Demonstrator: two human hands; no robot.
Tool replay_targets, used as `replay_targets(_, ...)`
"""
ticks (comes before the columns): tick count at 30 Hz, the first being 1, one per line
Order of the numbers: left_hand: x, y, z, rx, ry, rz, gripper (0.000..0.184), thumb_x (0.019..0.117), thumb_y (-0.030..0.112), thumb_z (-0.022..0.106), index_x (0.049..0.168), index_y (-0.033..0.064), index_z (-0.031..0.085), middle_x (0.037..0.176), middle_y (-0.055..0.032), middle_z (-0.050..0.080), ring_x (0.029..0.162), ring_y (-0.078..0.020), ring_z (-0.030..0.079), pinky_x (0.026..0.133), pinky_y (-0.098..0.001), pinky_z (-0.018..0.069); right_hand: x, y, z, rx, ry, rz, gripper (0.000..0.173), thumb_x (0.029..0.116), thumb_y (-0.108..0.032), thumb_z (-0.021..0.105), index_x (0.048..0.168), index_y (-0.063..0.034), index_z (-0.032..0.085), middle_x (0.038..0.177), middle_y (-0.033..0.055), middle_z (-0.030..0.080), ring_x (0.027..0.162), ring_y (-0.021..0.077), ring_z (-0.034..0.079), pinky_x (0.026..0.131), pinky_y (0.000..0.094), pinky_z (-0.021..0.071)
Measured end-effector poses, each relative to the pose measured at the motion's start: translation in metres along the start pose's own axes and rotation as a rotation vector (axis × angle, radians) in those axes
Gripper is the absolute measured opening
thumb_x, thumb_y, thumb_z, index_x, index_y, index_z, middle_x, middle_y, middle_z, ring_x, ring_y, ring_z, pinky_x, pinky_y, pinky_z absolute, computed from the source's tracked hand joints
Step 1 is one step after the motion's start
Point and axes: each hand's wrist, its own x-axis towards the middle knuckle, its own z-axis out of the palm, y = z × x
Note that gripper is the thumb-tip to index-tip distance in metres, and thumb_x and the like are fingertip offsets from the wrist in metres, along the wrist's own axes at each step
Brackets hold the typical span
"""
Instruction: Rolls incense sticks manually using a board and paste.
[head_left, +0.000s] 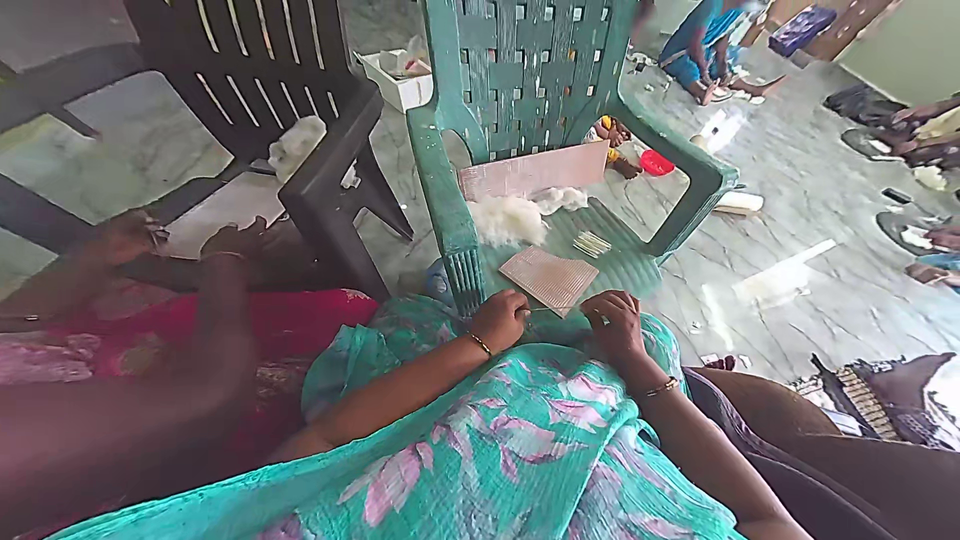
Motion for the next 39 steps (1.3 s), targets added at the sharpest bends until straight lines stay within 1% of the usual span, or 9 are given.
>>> replay_targets(5, -0.002, -0.014, -0.005, -0.056, -0.069, -0.121, 0.029, 0.1069, 0.016, 0.052, 0.120, -0.0047, 0.068, 0.123, -0.0229, 0.066, 0.119, -0.0334, 0.063, 0.107, -0.0474, 0.0467, 0.029, 0.010, -0.018, 0.042, -0.039, 0.409, 0.022, 0.1018, -0.014, 0.061, 0.108, 0.0021, 0.074, 0.112, 0.0221, 0.072, 0.115, 0.0408, 0.064, 0.102, 0.0588, 0.0449)
replay_targets(8, 0.002, -0.020, -0.003, -0.085, -0.139, -0.159, 0.033, 0.1075, 0.020, 0.052, 0.124, -0.0039, 0.067, 0.126, -0.0228, 0.065, 0.121, -0.0325, 0.062, 0.109, -0.0456, 0.0453, 0.060, 0.025, -0.011, 0.028, -0.086, 0.517, 0.028, 0.1044, -0.021, 0.059, 0.114, 0.0017, 0.072, 0.119, 0.0231, 0.070, 0.120, 0.0409, 0.061, 0.106, 0.0593, 0.0429)
replay_targets(12, 0.009, -0.024, -0.004, -0.093, -0.184, -0.177, 0.034, 0.1078, 0.022, 0.051, 0.125, -0.0033, 0.066, 0.126, -0.0230, 0.065, 0.122, -0.0329, 0.061, 0.109, -0.0459, 0.0449, 0.104, 0.054, 0.014, -0.071, -0.104, 0.568, 0.025, 0.1025, -0.025, 0.061, 0.114, -0.0074, 0.076, 0.123, 0.0207, 0.069, 0.127, 0.0438, 0.055, 0.104, 0.0677, 0.0373)
replay_targets(18, 0.012, -0.026, -0.007, -0.080, -0.236, -0.175, 0.032, 0.1070, 0.021, 0.052, 0.123, -0.0030, 0.067, 0.124, -0.0218, 0.066, 0.119, -0.0318, 0.063, 0.107, -0.0453, 0.0461, 0.135, 0.067, 0.045, -0.175, -0.225, 0.671, 0.029, 0.1036, -0.031, 0.057, 0.114, -0.0123, 0.077, 0.125, 0.0179, 0.068, 0.129, 0.0409, 0.053, 0.105, 0.0672, 0.0344)
replay_targets(22, 0.013, -0.027, -0.006, -0.096, -0.235, -0.174, 0.031, 0.1061, 0.020, 0.053, 0.120, -0.0039, 0.067, 0.119, -0.0219, 0.066, 0.115, -0.0318, 0.063, 0.105, -0.0455, 0.0470, 0.128, 0.074, 0.041, -0.133, -0.173, 0.732, 0.034, 0.1067, -0.031, 0.052, 0.117, -0.0081, 0.075, 0.130, 0.0217, 0.065, 0.132, 0.0452, 0.050, 0.104, 0.0705, 0.0342)
replay_targets(25, 0.017, -0.027, -0.004, -0.085, -0.249, -0.192, 0.031, 0.1060, 0.020, 0.052, 0.119, -0.0045, 0.067, 0.119, -0.0230, 0.065, 0.116, -0.0335, 0.062, 0.105, -0.0477, 0.0461, 0.121, 0.087, 0.033, -0.119, -0.131, 0.751, 0.036, 0.1063, -0.032, 0.053, 0.118, -0.0052, 0.075, 0.127, 0.0243, 0.066, 0.129, 0.0464, 0.054, 0.104, 0.0697, 0.0369)
replay_targets(31, 0.021, -0.018, -0.007, -0.016, -0.299, -0.238, 0.033, 0.1069, 0.021, 0.050, 0.124, -0.0020, 0.065, 0.126, -0.0214, 0.064, 0.122, -0.0331, 0.060, 0.107, -0.0478, 0.0452, 0.111, 0.072, 0.026, -0.112, -0.211, 0.698, 0.032, 0.1052, -0.030, 0.057, 0.120, -0.0069, 0.073, 0.133, 0.0224, 0.064, 0.134, 0.0453, 0.049, 0.108, 0.0693, 0.0336)
replay_targets(36, 0.025, -0.022, -0.005, 0.010, -0.333, -0.201, 0.033, 0.1074, 0.022, 0.048, 0.123, -0.0027, 0.064, 0.125, -0.0226, 0.063, 0.122, -0.0342, 0.060, 0.107, -0.0480, 0.0457, 0.114, 0.062, 0.037, -0.221, -0.283, 0.636, 0.028, 0.1009, -0.034, 0.062, 0.110, -0.0121, 0.079, 0.129, 0.0183, 0.066, 0.134, 0.0430, 0.047, 0.107, 0.0682, 0.0333)
replay_targets(39, 0.025, -0.023, -0.007, 0.000, -0.354, -0.163, 0.034, 0.1078, 0.020, 0.047, 0.124, -0.0050, 0.063, 0.125, -0.0245, 0.062, 0.123, -0.0357, 0.060, 0.108, -0.0475, 0.0454, 0.116, 0.059, 0.035, -0.227, -0.238, 0.630, 0.027, 0.1009, -0.029, 0.062, 0.110, -0.0099, 0.078, 0.128, 0.0216, 0.065, 0.134, 0.0448, 0.047, 0.107, 0.0682, 0.0317)
